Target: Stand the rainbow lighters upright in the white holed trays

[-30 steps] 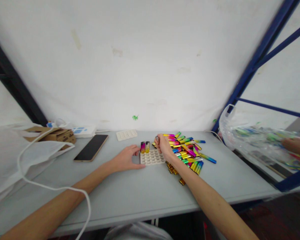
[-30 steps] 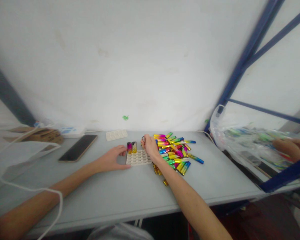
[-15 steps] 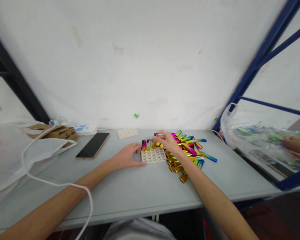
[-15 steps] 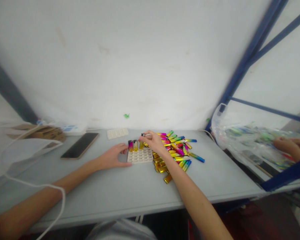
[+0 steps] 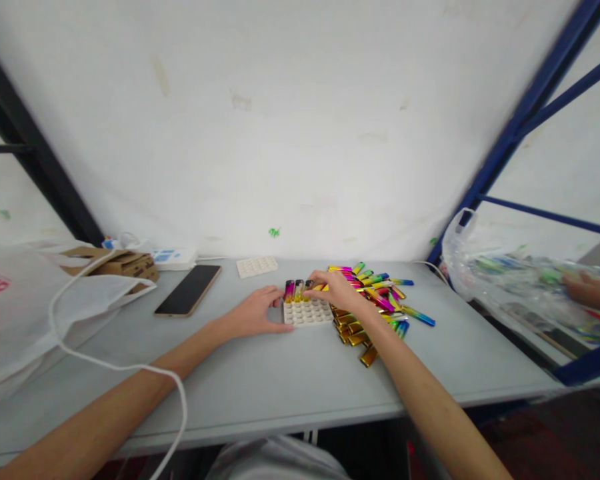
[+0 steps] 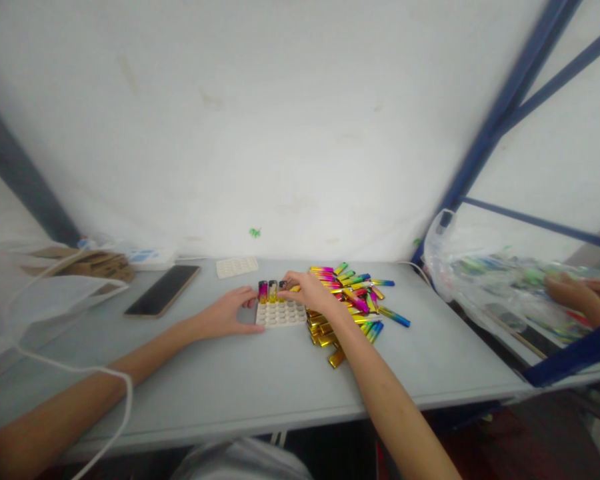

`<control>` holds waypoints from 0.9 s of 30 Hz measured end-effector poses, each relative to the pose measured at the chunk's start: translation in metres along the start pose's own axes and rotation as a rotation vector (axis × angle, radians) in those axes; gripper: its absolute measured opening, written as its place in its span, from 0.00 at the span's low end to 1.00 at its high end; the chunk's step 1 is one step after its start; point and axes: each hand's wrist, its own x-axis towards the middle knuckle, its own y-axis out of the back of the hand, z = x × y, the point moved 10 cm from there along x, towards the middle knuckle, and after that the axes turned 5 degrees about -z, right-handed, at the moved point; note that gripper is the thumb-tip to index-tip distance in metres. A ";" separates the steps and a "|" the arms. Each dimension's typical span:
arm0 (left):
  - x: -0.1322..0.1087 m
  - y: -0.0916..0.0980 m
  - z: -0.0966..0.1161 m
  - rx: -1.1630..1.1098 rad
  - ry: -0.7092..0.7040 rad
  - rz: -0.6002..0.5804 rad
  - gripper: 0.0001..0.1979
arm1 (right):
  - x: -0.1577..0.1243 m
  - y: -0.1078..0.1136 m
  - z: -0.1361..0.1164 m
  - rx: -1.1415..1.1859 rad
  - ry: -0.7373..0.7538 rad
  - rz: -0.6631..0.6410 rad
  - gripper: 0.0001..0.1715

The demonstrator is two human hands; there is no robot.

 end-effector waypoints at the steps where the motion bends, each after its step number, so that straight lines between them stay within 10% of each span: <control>1: 0.000 0.000 0.000 0.001 0.000 0.000 0.28 | -0.001 0.003 -0.001 -0.022 0.012 -0.010 0.19; 8: 0.001 0.000 0.000 0.009 -0.008 0.009 0.28 | -0.009 0.045 0.047 -0.370 -0.160 0.230 0.19; 27: 0.000 0.001 0.002 0.000 -0.015 0.011 0.27 | 0.008 0.008 0.050 -0.658 -0.153 -0.044 0.25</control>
